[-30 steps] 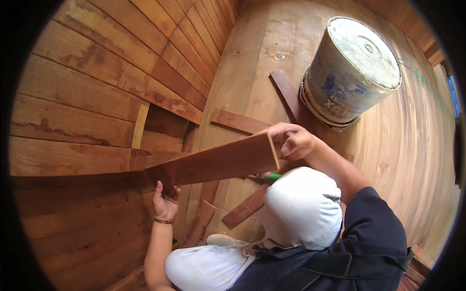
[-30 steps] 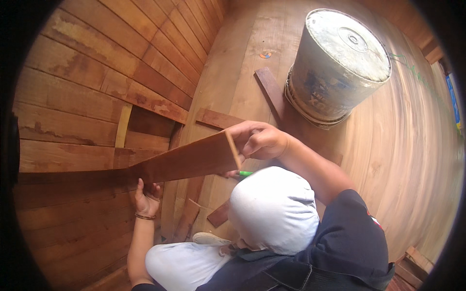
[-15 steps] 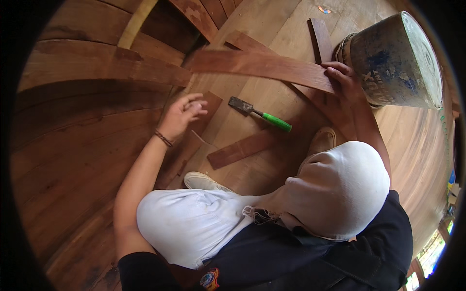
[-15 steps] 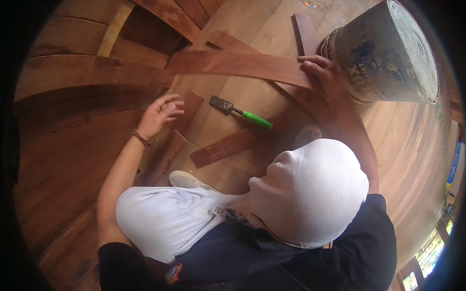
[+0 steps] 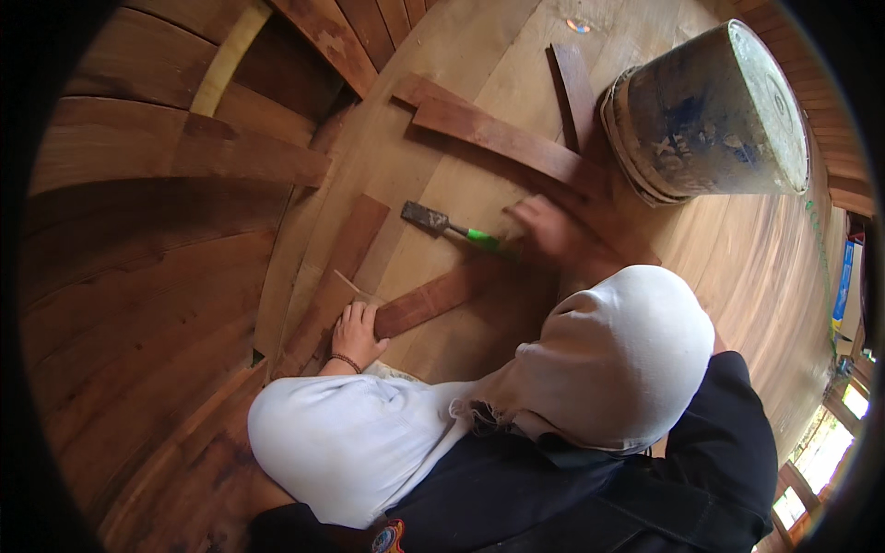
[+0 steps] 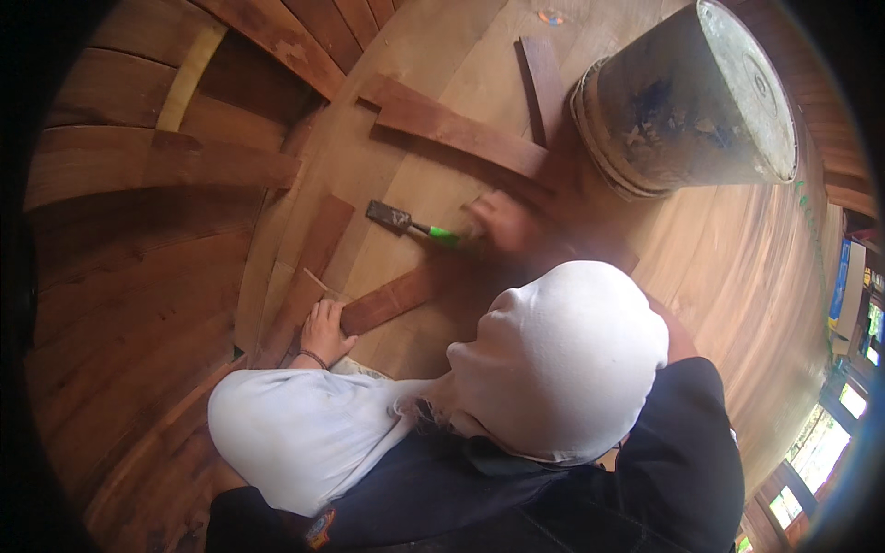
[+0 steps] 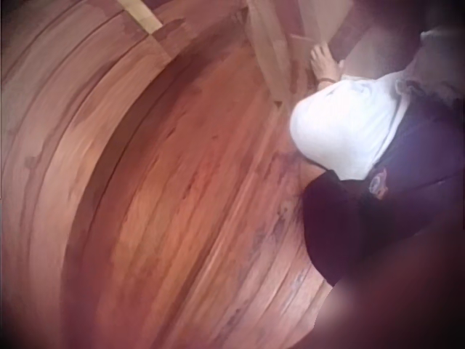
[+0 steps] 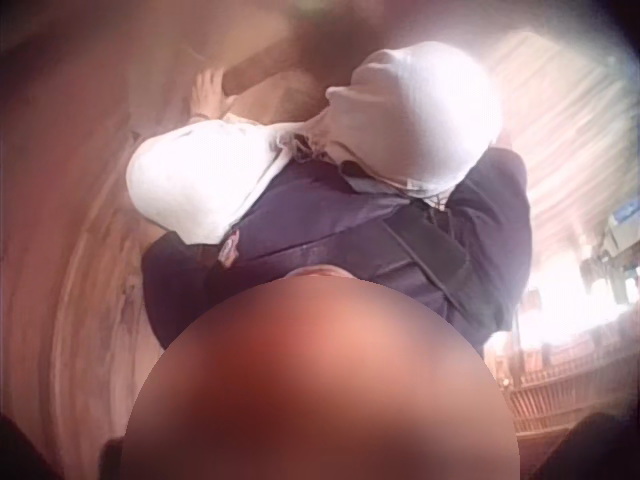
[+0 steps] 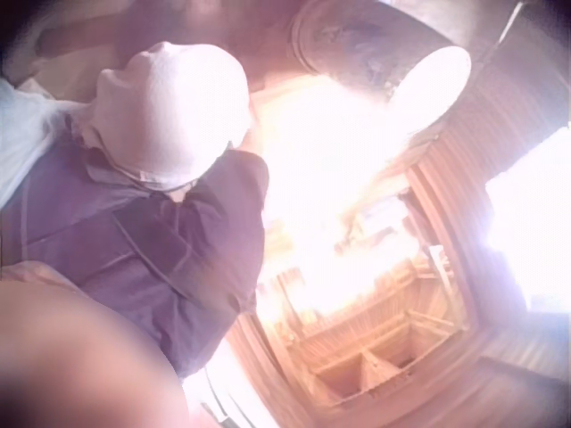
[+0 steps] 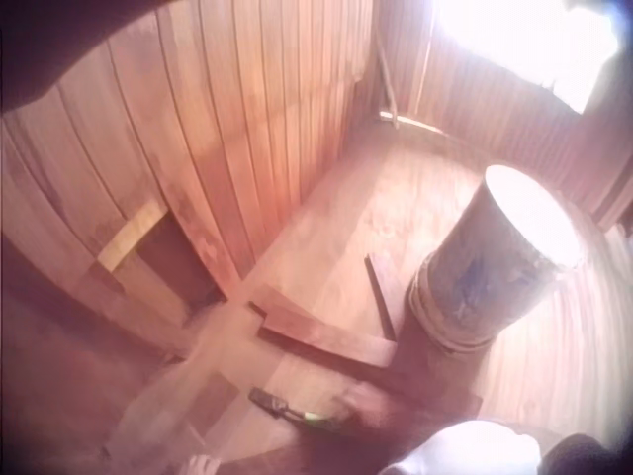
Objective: The person sands a small wooden strip with an angle grinder, then fits it into a gap in the wooden floor. They repeatedly adjust and tap the strip into place using a chisel.
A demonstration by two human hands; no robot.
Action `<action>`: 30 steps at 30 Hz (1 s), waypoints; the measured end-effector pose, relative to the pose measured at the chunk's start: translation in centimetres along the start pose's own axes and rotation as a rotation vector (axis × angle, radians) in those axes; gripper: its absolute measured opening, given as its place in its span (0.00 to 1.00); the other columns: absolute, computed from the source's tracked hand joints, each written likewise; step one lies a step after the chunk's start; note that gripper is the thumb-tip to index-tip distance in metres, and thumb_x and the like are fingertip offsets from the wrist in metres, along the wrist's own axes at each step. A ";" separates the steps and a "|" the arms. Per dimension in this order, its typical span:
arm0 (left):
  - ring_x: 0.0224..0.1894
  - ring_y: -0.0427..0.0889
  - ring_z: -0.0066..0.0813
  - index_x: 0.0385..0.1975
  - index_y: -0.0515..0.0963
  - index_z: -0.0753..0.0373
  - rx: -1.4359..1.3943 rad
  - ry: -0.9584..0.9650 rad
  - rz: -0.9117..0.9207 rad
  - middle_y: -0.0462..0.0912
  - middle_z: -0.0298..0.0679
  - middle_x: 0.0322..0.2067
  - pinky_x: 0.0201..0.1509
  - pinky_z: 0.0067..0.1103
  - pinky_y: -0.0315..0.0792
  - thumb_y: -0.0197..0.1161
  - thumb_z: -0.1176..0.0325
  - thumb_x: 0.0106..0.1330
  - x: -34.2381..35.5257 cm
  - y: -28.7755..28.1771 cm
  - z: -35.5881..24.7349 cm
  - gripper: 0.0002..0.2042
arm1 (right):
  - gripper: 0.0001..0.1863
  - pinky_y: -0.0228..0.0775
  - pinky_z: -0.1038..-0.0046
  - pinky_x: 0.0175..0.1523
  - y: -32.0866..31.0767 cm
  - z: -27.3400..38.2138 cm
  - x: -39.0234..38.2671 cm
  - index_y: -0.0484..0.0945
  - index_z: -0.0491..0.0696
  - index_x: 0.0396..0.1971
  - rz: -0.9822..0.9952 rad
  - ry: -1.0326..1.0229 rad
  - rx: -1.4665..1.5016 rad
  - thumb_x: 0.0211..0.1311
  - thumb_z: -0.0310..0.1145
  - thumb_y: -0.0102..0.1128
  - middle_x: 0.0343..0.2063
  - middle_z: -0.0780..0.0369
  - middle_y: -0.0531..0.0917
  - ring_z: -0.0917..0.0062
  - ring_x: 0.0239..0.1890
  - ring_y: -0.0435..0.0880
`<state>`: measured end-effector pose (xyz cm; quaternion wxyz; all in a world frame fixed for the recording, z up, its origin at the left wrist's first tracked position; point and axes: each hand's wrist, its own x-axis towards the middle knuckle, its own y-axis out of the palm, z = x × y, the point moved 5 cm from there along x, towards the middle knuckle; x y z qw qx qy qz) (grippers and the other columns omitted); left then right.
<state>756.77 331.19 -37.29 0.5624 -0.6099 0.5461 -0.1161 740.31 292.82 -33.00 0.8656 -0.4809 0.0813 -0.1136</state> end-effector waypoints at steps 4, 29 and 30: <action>0.60 0.77 0.53 0.61 0.71 0.61 -0.307 0.008 -0.080 0.75 0.48 0.57 0.62 0.39 0.77 0.80 0.66 0.48 1.2 -4.9 -0.1 0.37 | 0.34 0.78 0.56 0.58 5.1 -0.9 2.0 0.76 0.45 0.62 0.213 -0.070 0.032 0.56 0.44 0.75 0.45 0.50 0.84 0.52 0.52 0.84; 0.42 0.85 0.18 0.45 0.83 0.68 -0.984 0.104 -0.479 0.89 0.36 0.40 0.47 0.20 0.78 0.75 0.64 0.70 10.3 -27.2 -8.4 0.14 | 0.16 0.74 0.78 0.32 -3.5 0.6 8.5 0.82 0.43 0.54 0.286 0.324 0.824 0.68 0.29 0.68 0.35 0.67 0.82 0.85 0.29 0.79; 0.44 0.84 0.18 0.46 0.82 0.67 -1.020 0.104 -0.492 0.88 0.34 0.42 0.49 0.20 0.79 0.73 0.66 0.72 10.6 -27.0 -8.1 0.12 | 0.16 0.74 0.77 0.33 -3.2 0.2 8.2 0.82 0.44 0.53 0.286 0.363 0.949 0.69 0.30 0.68 0.33 0.68 0.81 0.85 0.29 0.78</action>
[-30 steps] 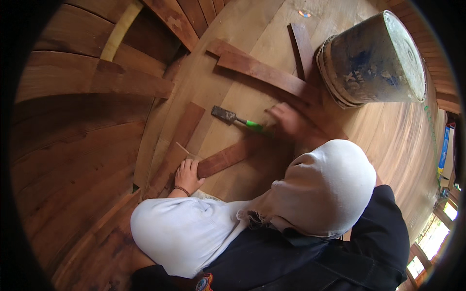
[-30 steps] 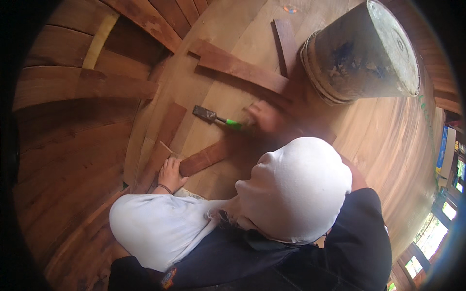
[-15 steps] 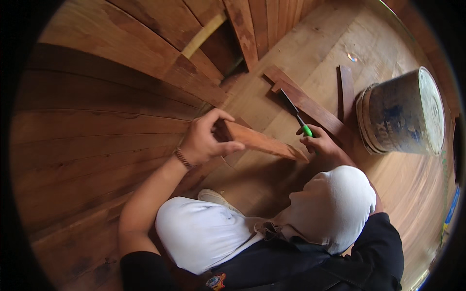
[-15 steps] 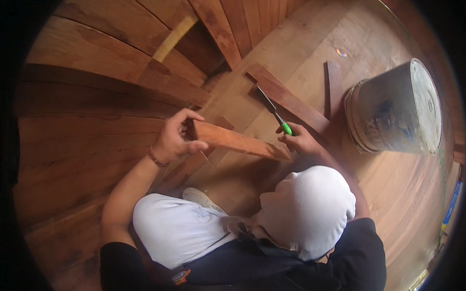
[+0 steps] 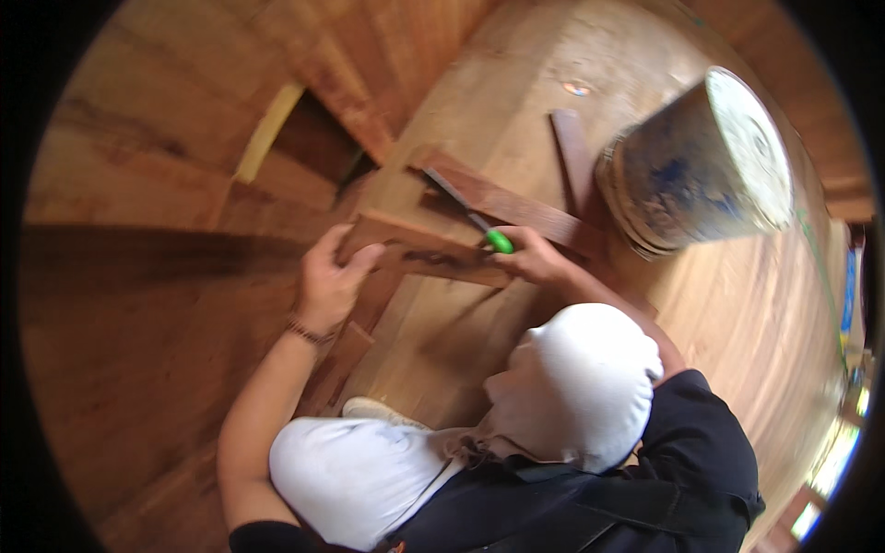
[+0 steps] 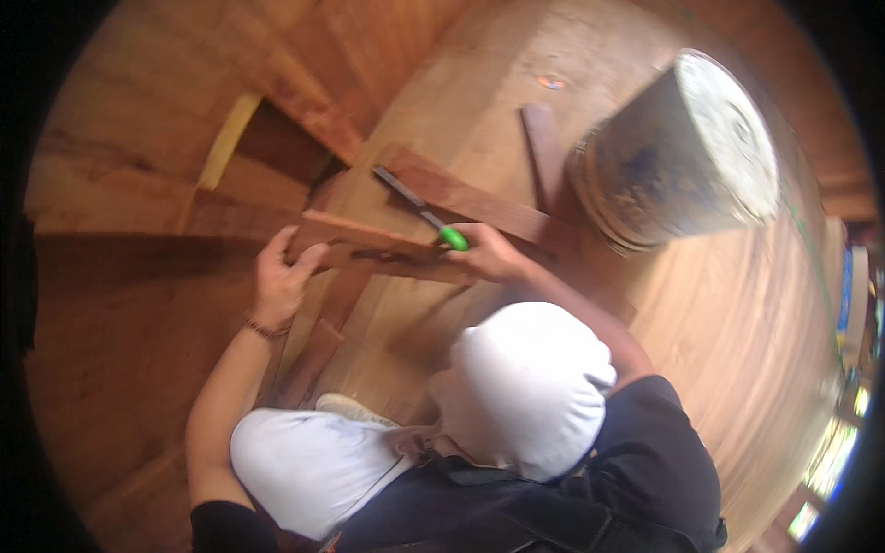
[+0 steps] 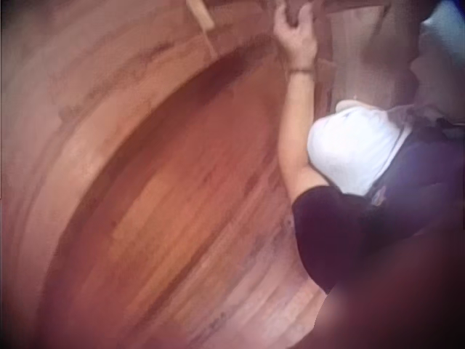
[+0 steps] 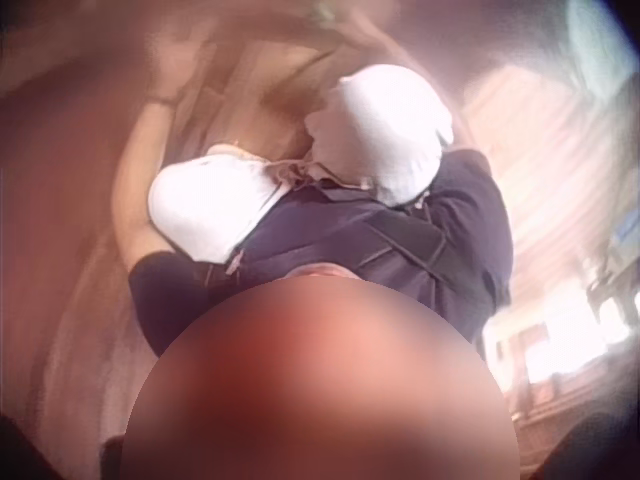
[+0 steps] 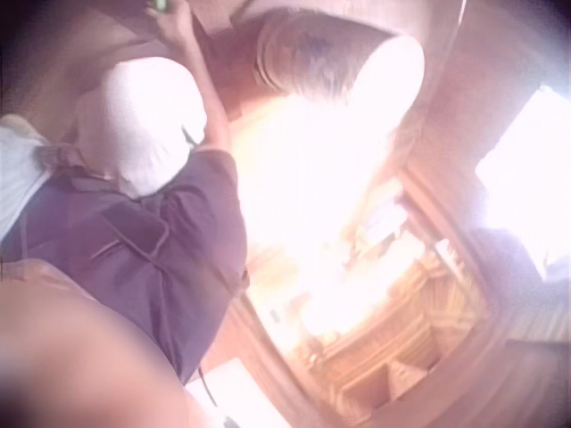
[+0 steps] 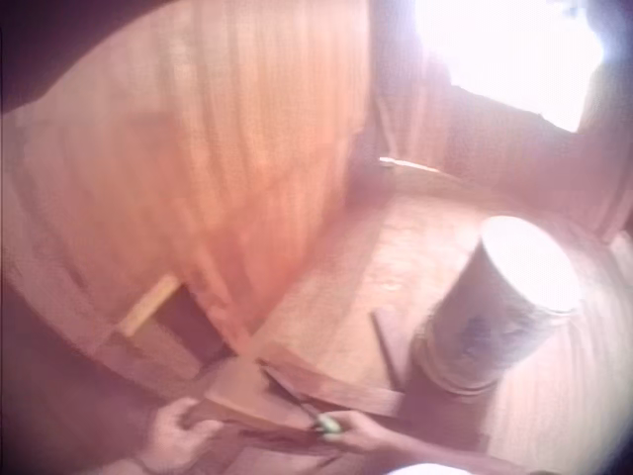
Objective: The person sands a small wooden strip with an angle grinder, then fits it into a gap in the wooden floor. They repeatedly adjust and tap the strip into place using a chisel.
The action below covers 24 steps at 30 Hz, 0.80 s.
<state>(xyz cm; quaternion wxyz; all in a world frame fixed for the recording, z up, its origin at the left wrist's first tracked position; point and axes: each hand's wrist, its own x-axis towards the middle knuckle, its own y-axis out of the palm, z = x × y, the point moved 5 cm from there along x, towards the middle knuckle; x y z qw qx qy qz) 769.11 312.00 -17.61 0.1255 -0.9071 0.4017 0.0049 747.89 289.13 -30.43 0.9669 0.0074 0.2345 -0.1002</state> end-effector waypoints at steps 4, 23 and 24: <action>0.46 0.86 0.21 0.49 0.80 0.64 -0.140 -0.153 -0.106 0.88 0.35 0.44 0.52 0.24 0.81 0.66 0.68 0.77 0.1 -1.4 2.2 0.09 | 0.11 0.70 0.74 0.29 -1.2 -1.9 0.0 0.81 0.44 0.46 -0.144 0.013 0.026 0.68 0.33 0.66 0.27 0.67 0.77 0.84 0.25 0.76; 0.53 0.86 0.33 0.58 0.76 0.60 -0.621 -0.455 -0.101 0.85 0.38 0.54 0.56 0.32 0.85 0.61 0.64 0.80 -2.8 -8.2 13.4 0.13 | 0.15 0.88 0.60 0.52 -3.8 -0.1 -3.6 0.72 0.51 0.39 -0.207 -0.310 0.930 0.64 0.27 0.74 0.36 0.64 0.81 0.74 0.40 0.86; 0.51 0.86 0.32 0.57 0.77 0.60 -0.643 -0.504 -0.081 0.85 0.37 0.53 0.57 0.33 0.85 0.61 0.64 0.80 -3.5 -8.0 14.6 0.12 | 0.16 0.88 0.61 0.51 -3.5 0.7 -4.0 0.72 0.52 0.39 -0.174 -0.340 0.953 0.63 0.26 0.75 0.36 0.64 0.81 0.73 0.40 0.86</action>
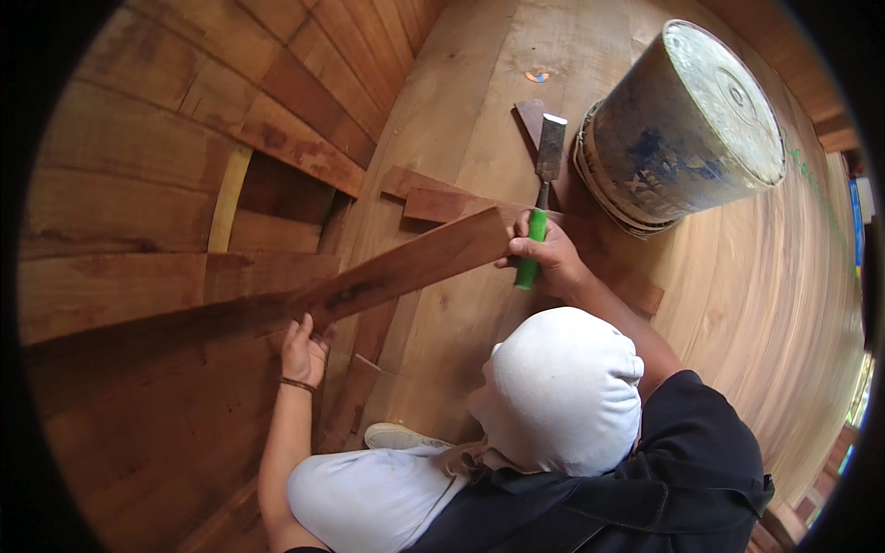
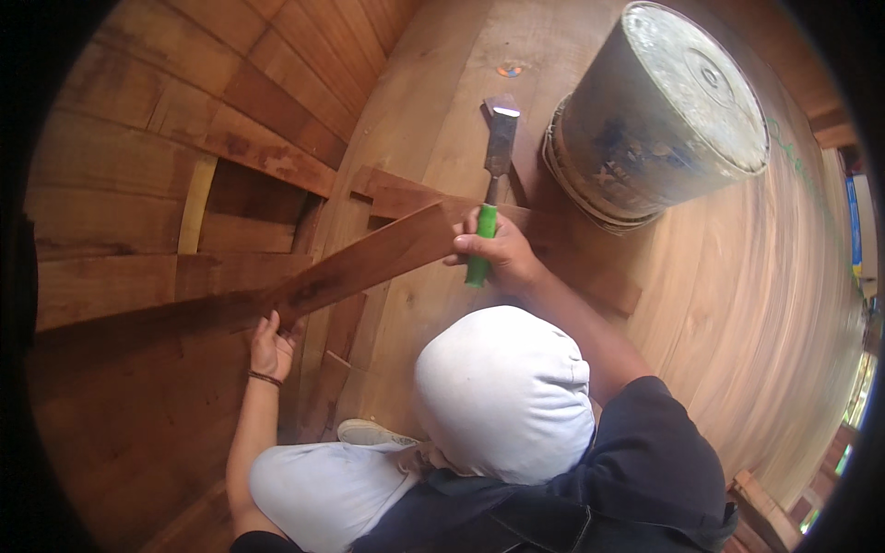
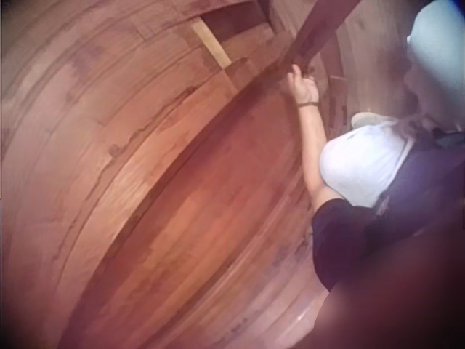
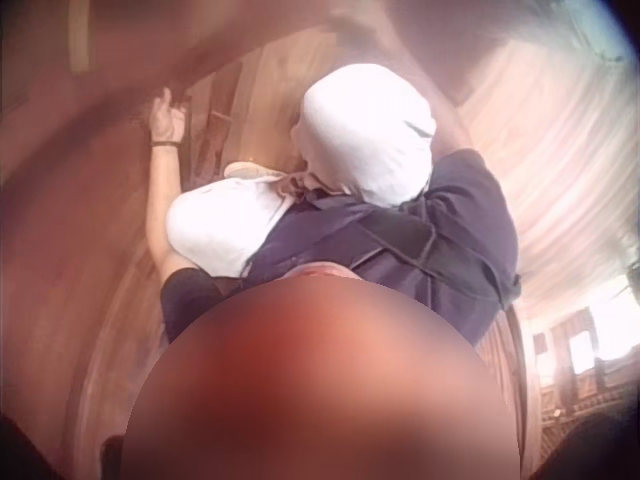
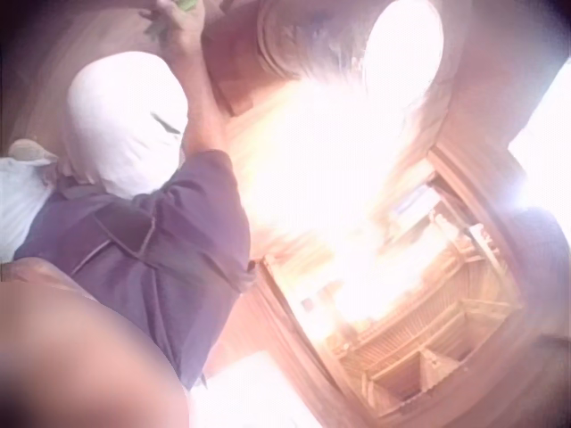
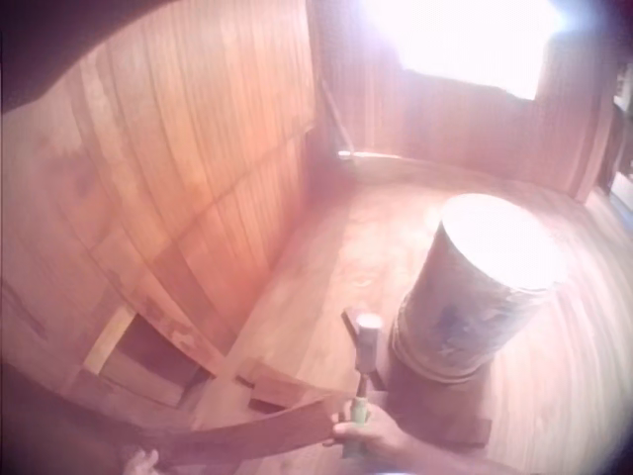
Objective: The person sands a small wooden strip with an angle grinder, then fits it into a gap in the wooden floor. They repeatedly adjust and tap the strip into place using a chisel.
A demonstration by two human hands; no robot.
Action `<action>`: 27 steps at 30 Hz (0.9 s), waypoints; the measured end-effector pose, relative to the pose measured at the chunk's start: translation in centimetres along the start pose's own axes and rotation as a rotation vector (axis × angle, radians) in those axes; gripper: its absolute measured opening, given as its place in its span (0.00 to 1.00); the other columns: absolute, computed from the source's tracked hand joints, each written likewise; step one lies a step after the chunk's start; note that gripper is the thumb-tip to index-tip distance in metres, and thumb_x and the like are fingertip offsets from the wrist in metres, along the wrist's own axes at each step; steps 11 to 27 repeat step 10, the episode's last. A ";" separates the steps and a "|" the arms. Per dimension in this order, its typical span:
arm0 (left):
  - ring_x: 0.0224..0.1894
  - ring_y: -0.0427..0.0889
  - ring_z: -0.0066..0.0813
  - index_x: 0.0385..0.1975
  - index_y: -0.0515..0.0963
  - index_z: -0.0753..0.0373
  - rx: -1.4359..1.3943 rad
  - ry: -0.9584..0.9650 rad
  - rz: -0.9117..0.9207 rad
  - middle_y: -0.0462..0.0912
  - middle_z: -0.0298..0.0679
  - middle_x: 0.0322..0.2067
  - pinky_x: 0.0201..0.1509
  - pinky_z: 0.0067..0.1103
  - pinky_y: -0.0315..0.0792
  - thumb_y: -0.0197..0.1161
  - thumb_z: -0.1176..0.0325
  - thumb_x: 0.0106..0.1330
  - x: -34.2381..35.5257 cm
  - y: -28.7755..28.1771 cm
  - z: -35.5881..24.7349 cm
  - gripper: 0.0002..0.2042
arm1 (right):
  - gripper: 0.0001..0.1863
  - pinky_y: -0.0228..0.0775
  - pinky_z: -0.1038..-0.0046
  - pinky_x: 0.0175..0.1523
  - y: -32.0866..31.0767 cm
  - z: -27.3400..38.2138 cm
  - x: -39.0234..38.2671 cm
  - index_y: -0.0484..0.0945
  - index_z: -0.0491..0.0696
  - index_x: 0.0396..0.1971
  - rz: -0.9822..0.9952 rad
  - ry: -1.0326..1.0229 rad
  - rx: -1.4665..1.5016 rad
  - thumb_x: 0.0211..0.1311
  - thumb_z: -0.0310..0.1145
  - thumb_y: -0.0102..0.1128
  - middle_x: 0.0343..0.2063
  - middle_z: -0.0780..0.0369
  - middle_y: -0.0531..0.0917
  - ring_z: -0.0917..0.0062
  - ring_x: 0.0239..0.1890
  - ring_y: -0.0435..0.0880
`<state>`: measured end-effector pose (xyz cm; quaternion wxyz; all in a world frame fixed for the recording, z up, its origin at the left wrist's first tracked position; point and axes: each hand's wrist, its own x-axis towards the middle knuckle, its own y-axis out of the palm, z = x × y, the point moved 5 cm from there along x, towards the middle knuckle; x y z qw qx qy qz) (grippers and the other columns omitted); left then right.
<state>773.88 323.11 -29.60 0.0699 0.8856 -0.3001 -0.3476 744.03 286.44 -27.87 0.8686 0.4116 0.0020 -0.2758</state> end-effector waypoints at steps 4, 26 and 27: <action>0.50 0.86 0.32 0.55 0.79 0.60 0.021 -0.175 -0.047 0.86 0.36 0.50 0.57 0.35 0.85 0.61 0.65 0.80 -0.4 -2.1 4.2 0.11 | 0.18 0.88 0.61 0.48 2.9 0.8 -0.3 0.72 0.50 0.37 0.134 0.024 0.021 0.60 0.24 0.77 0.38 0.62 0.81 0.72 0.39 0.86; 0.56 0.84 0.36 0.70 0.71 0.54 0.040 -0.118 -0.095 0.82 0.39 0.61 0.61 0.39 0.82 0.65 0.59 0.77 -0.3 -4.3 4.1 0.24 | 0.16 0.88 0.65 0.46 1.1 0.9 0.8 0.74 0.43 0.46 -0.034 0.218 -0.510 0.67 0.29 0.74 0.47 0.55 0.81 0.65 0.52 0.89; 0.56 0.84 0.36 0.70 0.71 0.54 0.040 -0.118 -0.095 0.82 0.39 0.61 0.61 0.39 0.82 0.65 0.59 0.77 -0.3 -4.3 4.1 0.24 | 0.16 0.88 0.65 0.46 1.1 0.9 0.8 0.74 0.43 0.46 -0.034 0.218 -0.510 0.67 0.29 0.74 0.47 0.55 0.81 0.65 0.52 0.89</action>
